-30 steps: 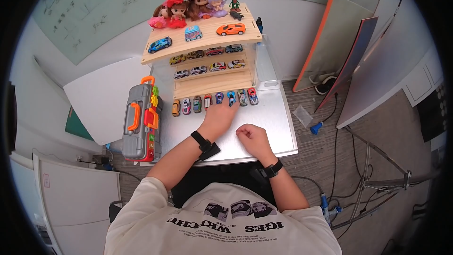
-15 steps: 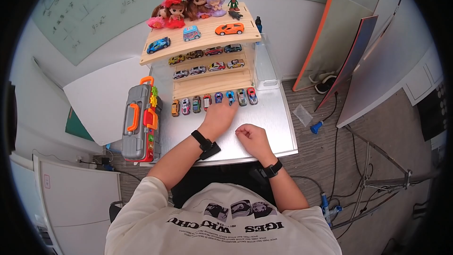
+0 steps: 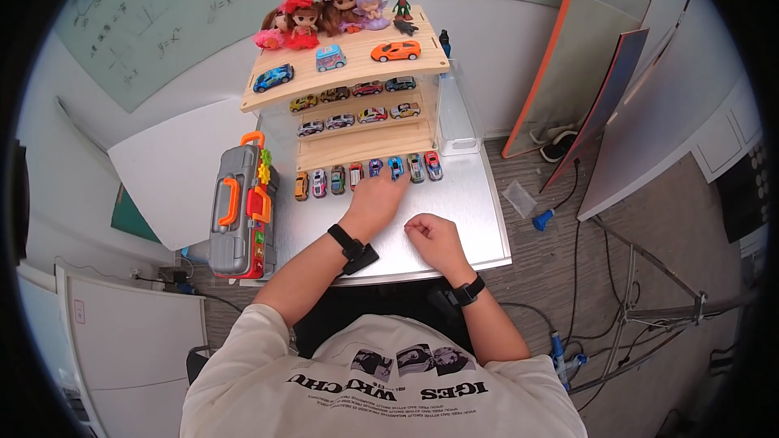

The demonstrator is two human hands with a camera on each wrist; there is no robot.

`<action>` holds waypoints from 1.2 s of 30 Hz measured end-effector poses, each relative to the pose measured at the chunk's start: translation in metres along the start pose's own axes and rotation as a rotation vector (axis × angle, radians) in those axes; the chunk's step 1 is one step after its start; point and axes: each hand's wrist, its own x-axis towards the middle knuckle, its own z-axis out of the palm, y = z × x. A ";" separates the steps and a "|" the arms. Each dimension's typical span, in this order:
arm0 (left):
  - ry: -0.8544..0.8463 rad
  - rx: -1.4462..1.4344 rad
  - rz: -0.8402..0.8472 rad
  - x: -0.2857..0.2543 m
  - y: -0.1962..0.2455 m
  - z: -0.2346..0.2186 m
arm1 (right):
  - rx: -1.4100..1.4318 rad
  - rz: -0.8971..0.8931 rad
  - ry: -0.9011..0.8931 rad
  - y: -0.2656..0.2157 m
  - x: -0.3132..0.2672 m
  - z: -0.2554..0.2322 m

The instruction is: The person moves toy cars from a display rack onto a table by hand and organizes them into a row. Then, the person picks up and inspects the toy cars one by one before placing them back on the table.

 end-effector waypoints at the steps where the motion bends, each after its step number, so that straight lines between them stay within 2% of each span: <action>1: 0.013 -0.006 -0.002 -0.001 0.000 -0.003 | -0.007 0.005 -0.004 -0.001 0.000 0.000; 8: 0.162 -0.186 -0.040 -0.042 -0.010 -0.029 | 0.030 0.026 -0.015 0.001 0.001 -0.001; 10: 0.298 -0.361 -0.077 -0.064 -0.023 -0.035 | 0.048 0.022 -0.013 0.002 0.002 -0.001; 11: 0.302 -0.364 -0.082 -0.076 -0.031 -0.034 | 0.043 0.022 -0.018 0.002 0.003 -0.001; 14: 0.314 -0.516 -0.170 -0.110 -0.051 -0.028 | 0.052 0.044 -0.032 0.001 0.003 -0.001; 16: 0.241 -0.654 -0.419 -0.127 -0.056 -0.029 | 0.059 0.079 -0.066 -0.006 0.006 -0.003; 19: 0.317 -0.719 -0.460 -0.140 -0.065 -0.018 | 0.032 0.010 -0.028 -0.026 0.027 -0.007; 21: 0.442 -0.783 -0.496 -0.142 -0.064 -0.012 | -0.259 -0.241 0.117 -0.054 0.056 -0.012; 23: 0.446 -0.824 -0.517 -0.145 -0.065 -0.010 | -0.477 -0.375 0.194 -0.094 0.087 -0.013; 25: 0.453 -0.863 -0.538 -0.147 -0.067 -0.009 | -0.685 -0.373 0.202 -0.100 0.132 -0.010; 26: 0.460 -0.875 -0.535 -0.148 -0.068 -0.009 | -0.694 -0.378 0.201 -0.100 0.152 -0.008; 28: 0.478 -0.890 -0.534 -0.150 -0.070 -0.008 | -0.924 -0.190 0.141 -0.100 0.185 -0.002; 31: 0.513 -0.995 -0.552 -0.150 -0.073 -0.004 | -1.016 -0.112 0.151 -0.100 0.210 0.005; 36: 0.524 -0.941 -0.478 -0.151 -0.074 0.001 | -1.101 -0.161 0.138 -0.089 0.223 0.002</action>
